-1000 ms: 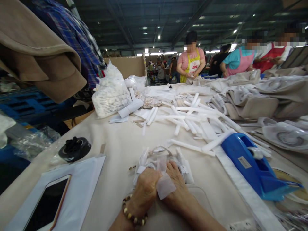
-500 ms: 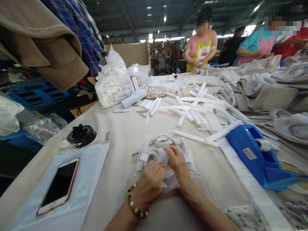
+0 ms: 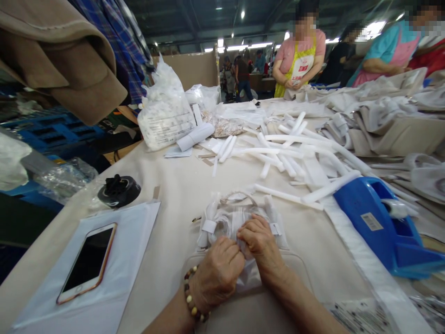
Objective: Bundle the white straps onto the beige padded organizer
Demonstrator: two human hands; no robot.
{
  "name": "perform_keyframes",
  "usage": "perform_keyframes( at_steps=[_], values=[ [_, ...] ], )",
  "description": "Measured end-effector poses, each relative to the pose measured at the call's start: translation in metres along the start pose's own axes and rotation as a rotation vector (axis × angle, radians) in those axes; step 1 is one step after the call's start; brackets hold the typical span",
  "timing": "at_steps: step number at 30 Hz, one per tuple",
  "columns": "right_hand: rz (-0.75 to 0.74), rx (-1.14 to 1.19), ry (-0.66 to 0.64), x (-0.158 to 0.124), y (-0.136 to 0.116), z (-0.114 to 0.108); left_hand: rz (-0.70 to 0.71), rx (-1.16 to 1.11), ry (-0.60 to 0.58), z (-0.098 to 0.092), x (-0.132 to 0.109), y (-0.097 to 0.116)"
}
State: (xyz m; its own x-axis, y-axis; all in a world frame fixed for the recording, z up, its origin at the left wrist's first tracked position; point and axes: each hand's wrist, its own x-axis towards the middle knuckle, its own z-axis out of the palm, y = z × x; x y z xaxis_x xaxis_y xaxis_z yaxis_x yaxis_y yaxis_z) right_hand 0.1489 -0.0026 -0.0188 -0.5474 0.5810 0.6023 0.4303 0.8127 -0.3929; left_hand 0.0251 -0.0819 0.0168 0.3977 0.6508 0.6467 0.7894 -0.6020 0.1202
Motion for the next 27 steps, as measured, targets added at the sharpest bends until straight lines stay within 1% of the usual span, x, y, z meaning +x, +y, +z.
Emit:
perform_keyframes(
  at_steps=[5,7,10,14,22,27],
  values=[
    [-0.007,0.151,0.042,0.002,-0.005,-0.008,0.084,0.082,-0.011,-0.005,-0.003,0.006],
    [0.006,0.201,0.012,0.003,-0.008,-0.013,0.097,0.108,-0.02,-0.007,-0.002,0.008],
    [0.063,0.257,-0.037,0.005,-0.01,-0.02,0.128,0.115,0.0,-0.01,0.0,0.01],
    [0.153,0.326,-0.035,0.004,-0.009,-0.023,0.154,0.12,0.011,-0.013,0.002,0.011],
    [0.213,0.432,-0.036,0.007,-0.008,-0.026,0.201,0.072,-0.052,-0.016,-0.002,0.015],
    [0.219,0.442,-0.09,0.011,-0.012,-0.027,0.225,0.066,-0.098,-0.014,-0.001,0.016]
  ],
)
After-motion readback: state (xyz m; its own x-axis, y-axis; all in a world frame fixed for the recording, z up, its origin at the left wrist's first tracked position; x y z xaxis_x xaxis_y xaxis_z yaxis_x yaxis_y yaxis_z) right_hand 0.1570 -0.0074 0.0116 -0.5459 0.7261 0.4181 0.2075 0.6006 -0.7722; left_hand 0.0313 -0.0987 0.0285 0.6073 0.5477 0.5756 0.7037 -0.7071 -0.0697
